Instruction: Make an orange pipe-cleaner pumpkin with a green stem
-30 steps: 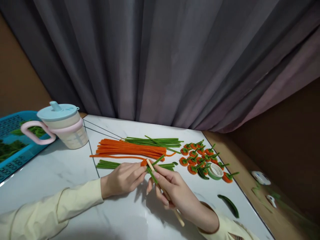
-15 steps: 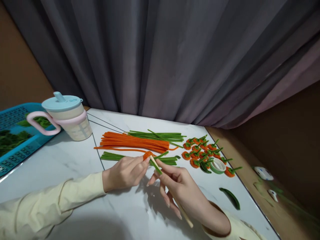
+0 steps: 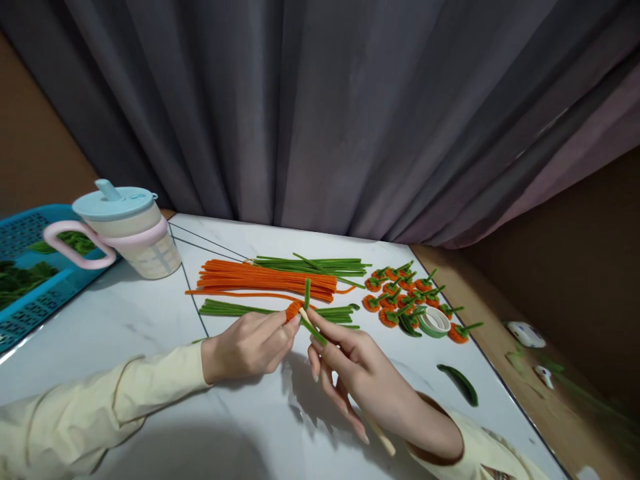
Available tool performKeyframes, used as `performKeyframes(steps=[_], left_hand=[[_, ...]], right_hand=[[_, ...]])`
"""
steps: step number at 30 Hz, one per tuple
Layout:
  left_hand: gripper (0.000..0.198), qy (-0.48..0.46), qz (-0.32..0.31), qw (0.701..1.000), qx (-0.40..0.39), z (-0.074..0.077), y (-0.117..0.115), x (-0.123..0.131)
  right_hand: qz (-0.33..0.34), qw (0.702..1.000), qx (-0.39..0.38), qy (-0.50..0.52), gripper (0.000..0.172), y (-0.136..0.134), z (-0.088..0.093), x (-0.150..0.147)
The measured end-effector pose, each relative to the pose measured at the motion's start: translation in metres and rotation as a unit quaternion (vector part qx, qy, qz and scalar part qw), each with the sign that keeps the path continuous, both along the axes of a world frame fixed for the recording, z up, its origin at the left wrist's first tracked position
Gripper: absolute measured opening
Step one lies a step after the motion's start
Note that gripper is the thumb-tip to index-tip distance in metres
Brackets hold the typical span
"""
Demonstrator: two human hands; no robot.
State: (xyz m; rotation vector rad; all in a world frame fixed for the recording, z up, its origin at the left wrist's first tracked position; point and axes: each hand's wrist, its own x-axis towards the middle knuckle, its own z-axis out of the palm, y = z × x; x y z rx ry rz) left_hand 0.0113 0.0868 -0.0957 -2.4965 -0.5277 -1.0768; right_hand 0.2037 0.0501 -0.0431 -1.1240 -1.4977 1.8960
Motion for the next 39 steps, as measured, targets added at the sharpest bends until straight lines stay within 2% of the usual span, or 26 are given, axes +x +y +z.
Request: performKeyframes(steps=[3, 7, 10, 13, 19, 22, 25, 28, 31, 35, 39], left_hand=[[0.019, -0.005, -0.004, 1.0, -0.024, 0.001, 0.0, 0.0], [0.016, -0.016, -0.011, 0.998, -0.052, 0.003, -0.001, 0.0], [0.017, -0.031, -0.015, 0.998, -0.058, 0.004, -0.003, 0.001], [0.017, -0.04, -0.02, 0.997, -0.066, 0.005, -0.005, 0.001], [0.011, -0.072, -0.012, 0.995, -0.066, 0.008, -0.011, 0.004], [0.013, -0.116, -0.028, 0.986, -0.113, 0.012, -0.012, 0.006], [0.016, -0.16, -0.045, 0.964, -0.206, 0.016, -0.013, 0.006], [0.022, -0.188, -0.084, 0.925, -0.318, 0.017, -0.014, 0.007], [0.028, -0.234, -0.116, 0.866, -0.426, 0.017, -0.016, 0.008], [0.029, -0.302, -0.143, 0.753, -0.567, 0.022, -0.016, 0.01], [0.037, -0.316, -0.15, 0.626, -0.697, 0.031, -0.008, 0.009]], right_hand=[[0.01, 1.0, -0.001, 0.005, 0.026, 0.004, -0.001, 0.002], [0.029, 0.999, -0.024, -0.023, 0.029, 0.009, 0.002, 0.007], [0.03, 0.999, -0.011, -0.037, 0.034, 0.009, 0.005, 0.01], [0.045, 0.996, 0.028, -0.067, 0.047, 0.005, 0.005, 0.012], [0.088, 0.97, 0.187, -0.132, 0.052, 0.004, 0.006, 0.014], [0.096, 0.963, 0.203, -0.147, 0.05, 0.007, 0.008, 0.016], [0.09, 0.963, 0.21, -0.142, 0.048, 0.009, 0.007, 0.019], [0.088, 0.96, 0.232, -0.132, 0.047, 0.009, 0.005, 0.019], [0.089, 0.957, 0.244, -0.125, 0.045, 0.007, 0.007, 0.017], [0.083, 0.942, 0.294, -0.136, 0.043, 0.006, 0.011, 0.016], [0.067, 0.932, 0.328, -0.142, 0.044, 0.005, 0.01, 0.017]])
